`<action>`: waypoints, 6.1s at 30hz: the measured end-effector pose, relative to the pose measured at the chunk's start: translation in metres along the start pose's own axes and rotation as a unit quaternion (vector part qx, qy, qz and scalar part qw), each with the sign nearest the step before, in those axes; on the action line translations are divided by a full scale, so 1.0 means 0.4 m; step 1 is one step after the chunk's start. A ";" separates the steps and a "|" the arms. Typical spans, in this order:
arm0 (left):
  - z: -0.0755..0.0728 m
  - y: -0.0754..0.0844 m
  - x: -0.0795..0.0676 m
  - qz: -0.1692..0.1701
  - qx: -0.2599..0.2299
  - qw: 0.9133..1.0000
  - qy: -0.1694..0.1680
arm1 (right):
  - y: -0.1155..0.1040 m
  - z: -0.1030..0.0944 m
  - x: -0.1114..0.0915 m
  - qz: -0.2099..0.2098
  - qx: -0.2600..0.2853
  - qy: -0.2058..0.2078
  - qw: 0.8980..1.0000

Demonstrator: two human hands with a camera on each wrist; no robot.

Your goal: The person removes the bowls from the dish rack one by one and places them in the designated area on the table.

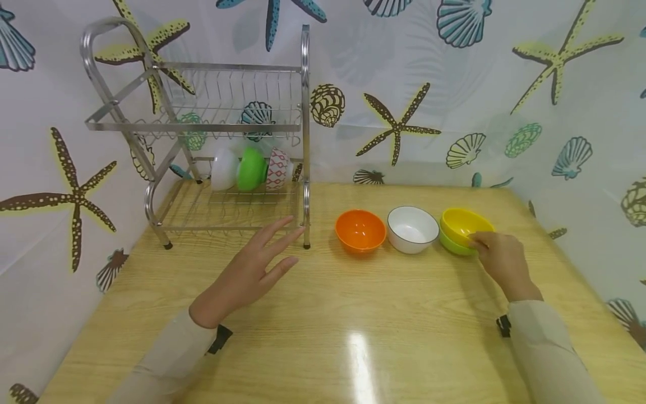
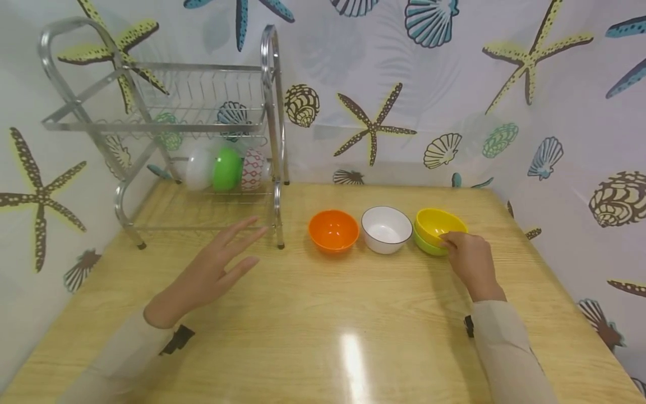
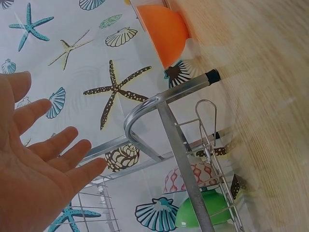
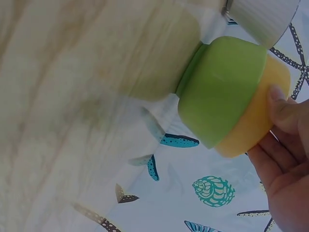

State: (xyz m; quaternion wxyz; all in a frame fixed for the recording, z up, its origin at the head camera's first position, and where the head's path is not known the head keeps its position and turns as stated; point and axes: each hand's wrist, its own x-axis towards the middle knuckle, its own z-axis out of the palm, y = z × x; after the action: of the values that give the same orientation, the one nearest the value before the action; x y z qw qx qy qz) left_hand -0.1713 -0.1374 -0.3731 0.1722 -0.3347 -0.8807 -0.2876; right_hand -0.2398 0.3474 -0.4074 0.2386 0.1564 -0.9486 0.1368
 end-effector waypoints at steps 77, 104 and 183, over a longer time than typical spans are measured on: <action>-0.013 -0.166 0.238 -0.191 -0.015 0.979 0.072 | -0.303 -0.051 -0.069 -0.137 0.080 -0.018 0.987; 0.015 -0.283 0.332 -0.340 -0.117 0.929 0.087 | -0.316 -0.043 -0.097 -0.168 0.061 -0.081 0.980; 0.060 -0.325 0.324 -0.472 -0.242 0.836 0.144 | -0.345 -0.029 -0.146 -0.119 0.076 -0.154 0.978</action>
State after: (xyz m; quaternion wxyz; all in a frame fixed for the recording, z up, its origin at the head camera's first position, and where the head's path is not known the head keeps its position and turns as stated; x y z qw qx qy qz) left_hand -0.3563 -0.1382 -0.3782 0.0539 0.1354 -0.7994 -0.5828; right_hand -0.1362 0.2389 -0.4009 0.0914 0.3052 -0.9354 0.1531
